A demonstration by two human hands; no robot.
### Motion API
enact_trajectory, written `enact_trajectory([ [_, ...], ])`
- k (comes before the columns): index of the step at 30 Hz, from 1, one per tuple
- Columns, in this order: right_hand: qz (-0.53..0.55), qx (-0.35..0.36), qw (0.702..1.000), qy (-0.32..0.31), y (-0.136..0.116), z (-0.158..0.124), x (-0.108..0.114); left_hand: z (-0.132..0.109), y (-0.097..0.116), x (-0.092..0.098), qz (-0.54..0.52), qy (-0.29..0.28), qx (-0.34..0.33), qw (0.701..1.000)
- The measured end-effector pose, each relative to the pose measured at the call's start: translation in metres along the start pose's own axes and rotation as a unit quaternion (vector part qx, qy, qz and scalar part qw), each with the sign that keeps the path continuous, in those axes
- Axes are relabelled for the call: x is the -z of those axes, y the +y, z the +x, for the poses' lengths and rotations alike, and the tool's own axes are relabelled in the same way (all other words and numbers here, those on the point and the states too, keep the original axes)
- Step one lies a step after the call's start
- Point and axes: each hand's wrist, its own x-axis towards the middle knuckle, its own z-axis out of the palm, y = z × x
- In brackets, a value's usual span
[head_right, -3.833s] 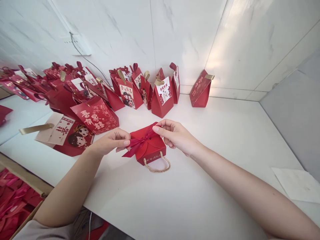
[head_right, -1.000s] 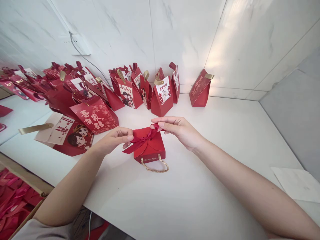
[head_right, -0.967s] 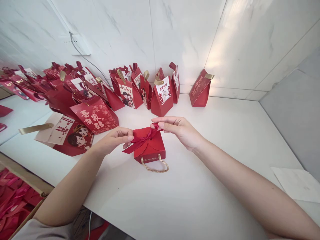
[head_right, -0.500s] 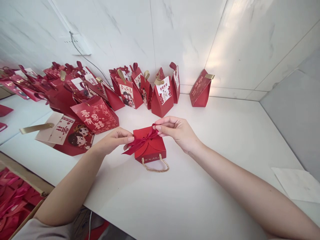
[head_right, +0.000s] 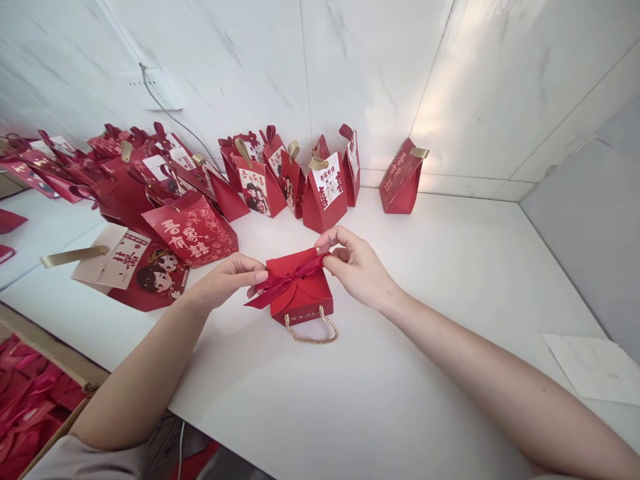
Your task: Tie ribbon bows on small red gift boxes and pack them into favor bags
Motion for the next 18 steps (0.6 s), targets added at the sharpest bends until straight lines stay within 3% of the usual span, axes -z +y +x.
enact_trajectory([
  [4, 0.045, -0.047, 0.997, -0.035, -0.009, 0.003, 0.007, 0.001, -0.001, 0.001, -0.008, 0.02, 0.0, 1.0],
  [9, 0.109, -0.085, 0.981, -0.136, -0.014, 0.006, 0.02, 0.001, -0.001, 0.001, -0.013, 0.011, 0.004, 1.0],
  [12, 0.08, -0.078, 0.978, -0.178, -0.016, 0.006, 0.025, 0.001, -0.002, 0.001, -0.013, 0.007, 0.006, 1.0],
  [18, 0.036, -0.088, 0.983, -0.159, -0.017, 0.006, 0.028, 0.001, -0.003, 0.001, -0.003, 0.005, 0.014, 1.0],
])
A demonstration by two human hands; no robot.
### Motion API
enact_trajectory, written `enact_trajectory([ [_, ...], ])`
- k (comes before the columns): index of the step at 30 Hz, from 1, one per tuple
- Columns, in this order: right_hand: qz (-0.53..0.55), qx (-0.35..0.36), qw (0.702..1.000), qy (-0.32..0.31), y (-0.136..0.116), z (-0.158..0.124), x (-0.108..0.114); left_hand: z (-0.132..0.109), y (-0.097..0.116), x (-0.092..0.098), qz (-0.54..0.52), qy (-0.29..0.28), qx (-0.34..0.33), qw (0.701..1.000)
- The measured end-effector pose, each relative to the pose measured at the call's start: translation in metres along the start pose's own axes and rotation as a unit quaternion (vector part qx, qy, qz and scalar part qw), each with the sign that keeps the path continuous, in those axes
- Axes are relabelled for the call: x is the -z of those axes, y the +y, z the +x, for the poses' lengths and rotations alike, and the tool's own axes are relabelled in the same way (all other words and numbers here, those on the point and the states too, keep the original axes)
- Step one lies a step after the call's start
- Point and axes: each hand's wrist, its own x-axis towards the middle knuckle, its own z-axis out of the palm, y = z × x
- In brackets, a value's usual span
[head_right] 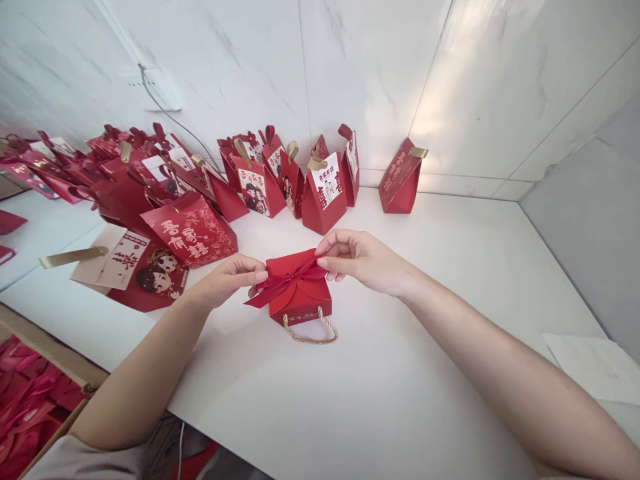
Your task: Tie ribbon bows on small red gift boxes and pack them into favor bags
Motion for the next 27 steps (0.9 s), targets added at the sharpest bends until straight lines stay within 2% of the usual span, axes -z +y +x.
enact_trajectory([
  [5, 0.053, 0.001, 0.998, -0.023, 0.002, 0.002, -0.004, 0.001, 0.0, 0.0, -0.001, -0.002, 0.001, 1.0],
  [11, 0.033, 0.055, 0.998, 0.018, 0.005, 0.003, -0.013, 0.0, -0.001, 0.0, -0.002, 0.001, 0.002, 1.0],
  [20, 0.082, 0.06, 0.993, 0.062, 0.009, 0.004, -0.01, 0.0, 0.0, -0.001, 0.0, 0.001, -0.003, 1.0],
  [27, 0.14, 0.048, 0.988, 0.039, 0.01, 0.004, -0.014, 0.001, -0.002, 0.0, -0.007, -0.003, 0.0, 1.0],
])
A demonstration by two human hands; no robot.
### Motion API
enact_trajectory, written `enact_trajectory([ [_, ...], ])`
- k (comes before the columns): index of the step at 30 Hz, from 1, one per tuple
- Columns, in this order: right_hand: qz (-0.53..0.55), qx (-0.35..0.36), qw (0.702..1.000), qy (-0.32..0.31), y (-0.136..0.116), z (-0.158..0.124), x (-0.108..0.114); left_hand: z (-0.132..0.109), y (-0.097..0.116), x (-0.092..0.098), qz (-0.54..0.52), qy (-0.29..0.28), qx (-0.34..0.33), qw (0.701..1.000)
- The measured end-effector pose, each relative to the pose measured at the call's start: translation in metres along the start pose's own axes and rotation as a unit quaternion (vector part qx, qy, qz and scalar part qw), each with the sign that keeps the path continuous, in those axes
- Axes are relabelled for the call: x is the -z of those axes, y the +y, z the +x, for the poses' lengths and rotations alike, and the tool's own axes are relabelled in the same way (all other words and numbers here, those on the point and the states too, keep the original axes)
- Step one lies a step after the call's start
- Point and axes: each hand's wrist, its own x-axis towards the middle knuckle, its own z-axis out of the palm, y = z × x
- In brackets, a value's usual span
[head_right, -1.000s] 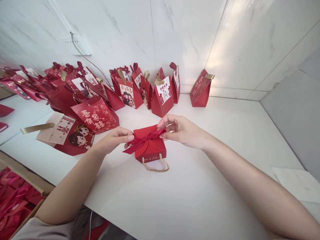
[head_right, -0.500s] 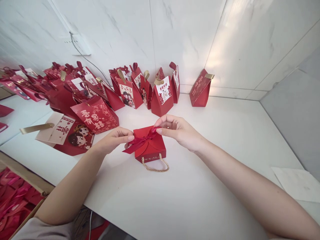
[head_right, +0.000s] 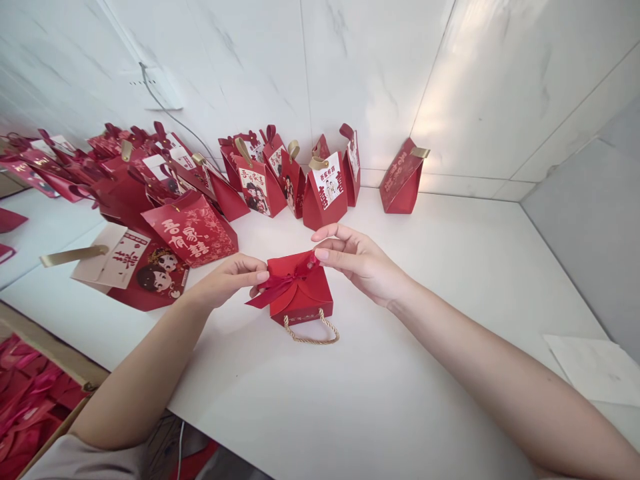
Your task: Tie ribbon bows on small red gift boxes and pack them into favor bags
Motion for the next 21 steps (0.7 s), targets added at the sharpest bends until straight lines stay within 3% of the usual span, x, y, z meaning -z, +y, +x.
enact_trajectory([
  [6, 0.035, -0.01, 0.999, -0.01, 0.003, 0.001, 0.0, 0.001, 0.0, -0.002, -0.02, 0.014, -0.009, 1.0],
  [16, -0.115, 0.032, 0.993, 0.007, 0.003, -0.001, -0.008, 0.001, 0.0, -0.011, -0.045, 0.099, -0.065, 0.992],
  [21, -0.152, 0.01, 0.988, -0.009, 0.001, -0.003, -0.008, 0.0, 0.001, -0.014, -0.006, 0.125, -0.087, 0.988],
])
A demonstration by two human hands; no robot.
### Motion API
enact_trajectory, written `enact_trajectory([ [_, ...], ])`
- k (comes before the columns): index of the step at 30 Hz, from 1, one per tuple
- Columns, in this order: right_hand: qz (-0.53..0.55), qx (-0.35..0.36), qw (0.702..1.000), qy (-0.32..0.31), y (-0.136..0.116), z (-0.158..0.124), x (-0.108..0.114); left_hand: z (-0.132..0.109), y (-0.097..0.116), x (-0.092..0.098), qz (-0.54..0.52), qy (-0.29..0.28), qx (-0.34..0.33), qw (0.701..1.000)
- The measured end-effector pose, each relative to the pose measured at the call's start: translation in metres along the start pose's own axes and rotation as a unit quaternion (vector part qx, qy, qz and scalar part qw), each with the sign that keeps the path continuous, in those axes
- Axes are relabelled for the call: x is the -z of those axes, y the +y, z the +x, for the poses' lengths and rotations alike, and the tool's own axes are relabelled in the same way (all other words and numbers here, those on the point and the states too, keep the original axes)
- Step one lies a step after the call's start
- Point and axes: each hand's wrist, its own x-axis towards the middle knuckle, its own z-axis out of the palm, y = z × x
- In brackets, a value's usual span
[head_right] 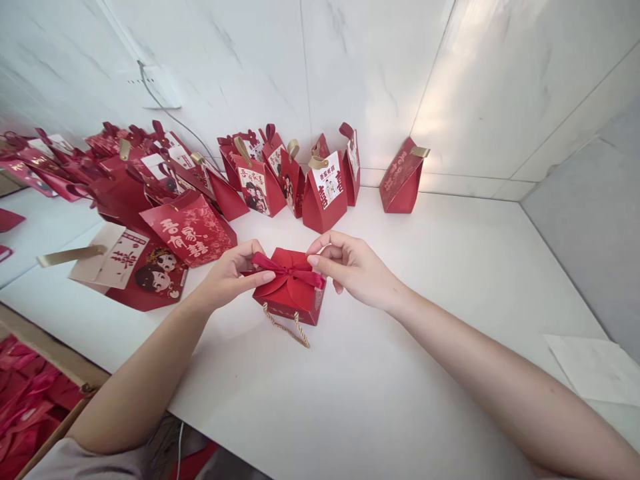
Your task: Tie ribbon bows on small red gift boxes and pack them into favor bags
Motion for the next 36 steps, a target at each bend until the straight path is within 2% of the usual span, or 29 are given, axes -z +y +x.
enact_trajectory([
  [5, 0.012, 0.027, 0.999, -0.016, -0.001, -0.003, -0.001, -0.002, 0.007, 0.003, -0.07, -0.051, 0.037, 0.996],
  [9, 0.061, 0.007, 0.997, -0.041, 0.002, 0.0, -0.001, -0.004, 0.011, 0.007, -0.122, -0.107, 0.073, 0.984],
  [14, 0.093, -0.02, 0.994, -0.061, 0.007, 0.003, 0.001, -0.004, 0.011, 0.013, -0.106, -0.154, 0.112, 0.976],
  [21, 0.112, -0.036, 0.989, -0.088, 0.01, 0.004, 0.001, -0.002, 0.01, 0.018, -0.098, -0.176, 0.133, 0.97],
  [29, 0.122, -0.038, 0.988, -0.088, 0.011, 0.005, 0.0, -0.003, 0.009, 0.026, -0.061, -0.203, 0.14, 0.967],
  [36, 0.192, -0.046, 0.976, -0.086, 0.008, 0.0, -0.002, -0.001, 0.005, 0.028, -0.046, -0.224, 0.145, 0.963],
])
